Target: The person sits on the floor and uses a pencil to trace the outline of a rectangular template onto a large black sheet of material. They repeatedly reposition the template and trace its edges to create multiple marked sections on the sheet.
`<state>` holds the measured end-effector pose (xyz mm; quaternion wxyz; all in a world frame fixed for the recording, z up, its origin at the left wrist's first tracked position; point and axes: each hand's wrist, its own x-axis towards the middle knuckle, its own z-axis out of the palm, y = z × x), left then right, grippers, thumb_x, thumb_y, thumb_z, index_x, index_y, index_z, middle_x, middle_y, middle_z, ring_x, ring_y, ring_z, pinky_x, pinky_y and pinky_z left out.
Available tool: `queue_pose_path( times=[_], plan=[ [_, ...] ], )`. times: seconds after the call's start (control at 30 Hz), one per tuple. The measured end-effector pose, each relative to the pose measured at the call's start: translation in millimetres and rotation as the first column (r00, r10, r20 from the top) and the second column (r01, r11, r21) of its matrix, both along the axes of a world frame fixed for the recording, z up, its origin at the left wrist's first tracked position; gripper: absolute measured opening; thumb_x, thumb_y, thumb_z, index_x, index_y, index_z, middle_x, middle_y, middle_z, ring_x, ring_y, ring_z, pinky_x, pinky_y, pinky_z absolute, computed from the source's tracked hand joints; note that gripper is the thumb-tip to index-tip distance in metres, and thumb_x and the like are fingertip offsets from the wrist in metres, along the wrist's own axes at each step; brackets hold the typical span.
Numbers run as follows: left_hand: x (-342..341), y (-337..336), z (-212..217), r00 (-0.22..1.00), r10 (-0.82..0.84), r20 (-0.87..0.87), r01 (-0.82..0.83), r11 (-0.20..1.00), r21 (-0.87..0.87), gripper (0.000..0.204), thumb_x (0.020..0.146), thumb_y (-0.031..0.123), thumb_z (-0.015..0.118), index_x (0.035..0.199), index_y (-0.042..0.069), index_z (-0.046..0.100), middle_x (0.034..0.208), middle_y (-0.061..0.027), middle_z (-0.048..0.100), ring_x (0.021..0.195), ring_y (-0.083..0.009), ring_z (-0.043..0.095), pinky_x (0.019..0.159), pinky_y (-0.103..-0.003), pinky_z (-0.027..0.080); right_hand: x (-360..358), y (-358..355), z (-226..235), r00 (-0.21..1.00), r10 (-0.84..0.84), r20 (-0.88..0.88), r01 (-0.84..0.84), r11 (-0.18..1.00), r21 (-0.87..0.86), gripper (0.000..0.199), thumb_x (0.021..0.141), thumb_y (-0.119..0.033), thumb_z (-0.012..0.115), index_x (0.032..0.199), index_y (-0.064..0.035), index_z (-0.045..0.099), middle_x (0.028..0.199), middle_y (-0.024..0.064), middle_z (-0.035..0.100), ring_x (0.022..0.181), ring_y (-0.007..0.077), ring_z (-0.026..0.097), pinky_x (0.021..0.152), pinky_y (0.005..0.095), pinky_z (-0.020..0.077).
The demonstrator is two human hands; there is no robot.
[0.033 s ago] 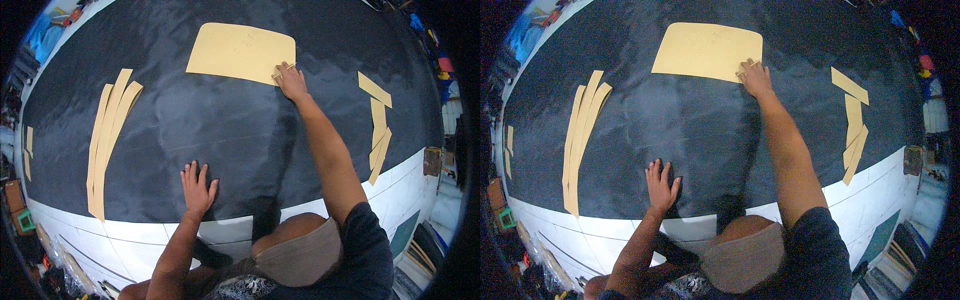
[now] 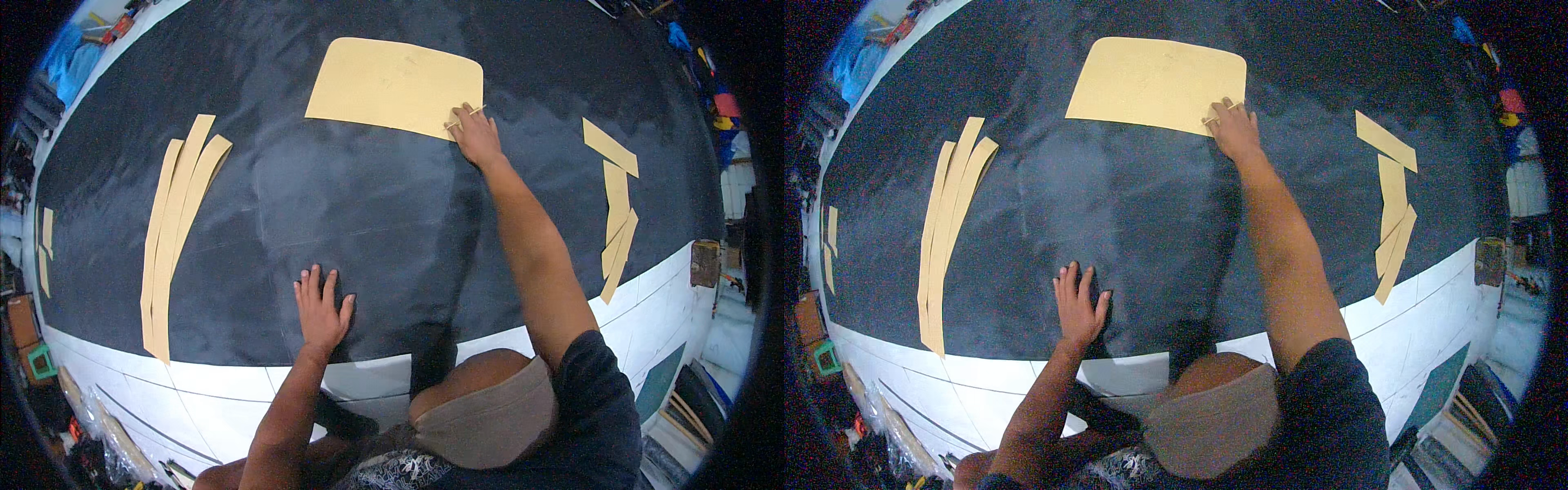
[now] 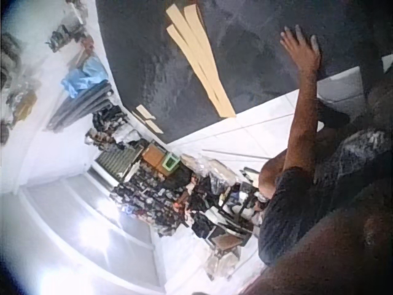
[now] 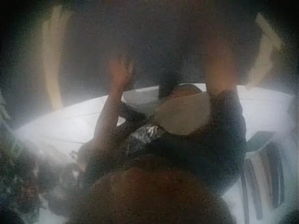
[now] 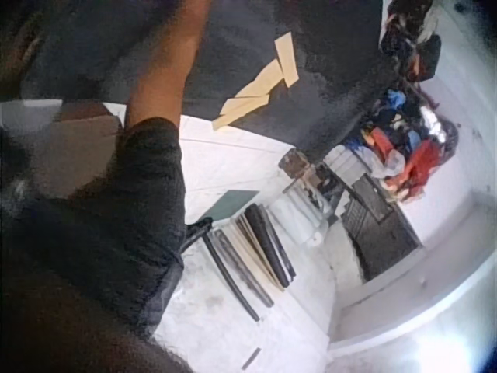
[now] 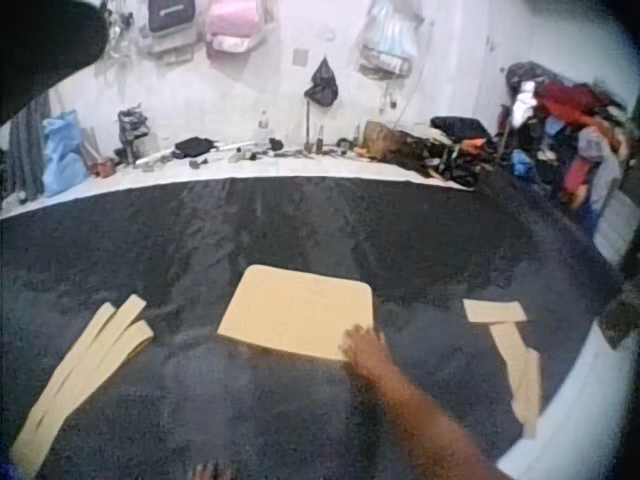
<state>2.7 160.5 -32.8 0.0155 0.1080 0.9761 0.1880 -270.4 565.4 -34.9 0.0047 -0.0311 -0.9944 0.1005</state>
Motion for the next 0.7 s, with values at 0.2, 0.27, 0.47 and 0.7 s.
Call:
queue_pose_path(
  times=[0.2,0.27,0.47,0.7],
  plan=[
    [2.9,1.0,-10.5,0.999,-0.006,-0.04,0.006,1.0,-0.013,0.061,0.089,0.038,0.07,0.14,0.007,0.056,0.153,-0.0249,0.042,0.145,-0.0463,0.034,0.12,-0.063,0.023,10.8,38.8,-16.3,0.974,-0.222,-0.046,0.223,0.975,0.019,0.051,0.101,-0.045,0.054,0.142,-0.0139,0.054,0.157,0.0145,0.045,0.145,0.0355,0.041,0.118,0.0591,0.0293],
    [2.9,1.4,-12.5,0.998,-0.01,-0.06,0.009,1.0,-0.012,0.061,0.088,0.038,0.07,0.139,0.008,0.056,0.153,-0.0247,0.042,0.145,-0.0461,0.034,0.12,-0.063,0.023,18.7,56.5,-26.8,0.955,-0.273,-0.113,0.278,0.96,0.03,0.052,0.101,-0.046,0.053,0.141,-0.0124,0.055,0.155,0.0151,0.047,0.142,0.0365,0.043,0.115,0.0593,0.0323],
    [0.6,2.2,-8.4,0.999,-0.003,-0.047,0.001,0.999,-0.034,0.062,0.087,0.038,0.072,0.14,0.01,0.055,0.153,-0.0235,0.042,0.145,-0.0452,0.034,0.119,-0.063,0.024,15.5,61.3,-26.8,0.943,-0.279,-0.18,0.29,0.956,0.038,0.05,0.101,-0.045,0.054,0.138,-0.0124,0.057,0.151,0.0152,0.051,0.14,0.037,0.046,0.114,0.0601,0.0339],
    [2.5,-1.1,-11.5,1.0,0.001,0.007,0.0,1.0,-0.017,0.063,0.089,0.038,0.071,0.142,0.009,0.052,0.157,-0.0246,0.038,0.147,-0.0467,0.031,0.12,-0.064,0.021,-33.4,32.0,-23.5,0.986,-0.043,-0.162,0.042,0.999,-0.011,0.045,0.1,-0.043,0.058,0.136,-0.0139,0.059,0.154,0.0133,0.049,0.142,0.0366,0.043,0.115,0.0613,0.0329]
  ],
)
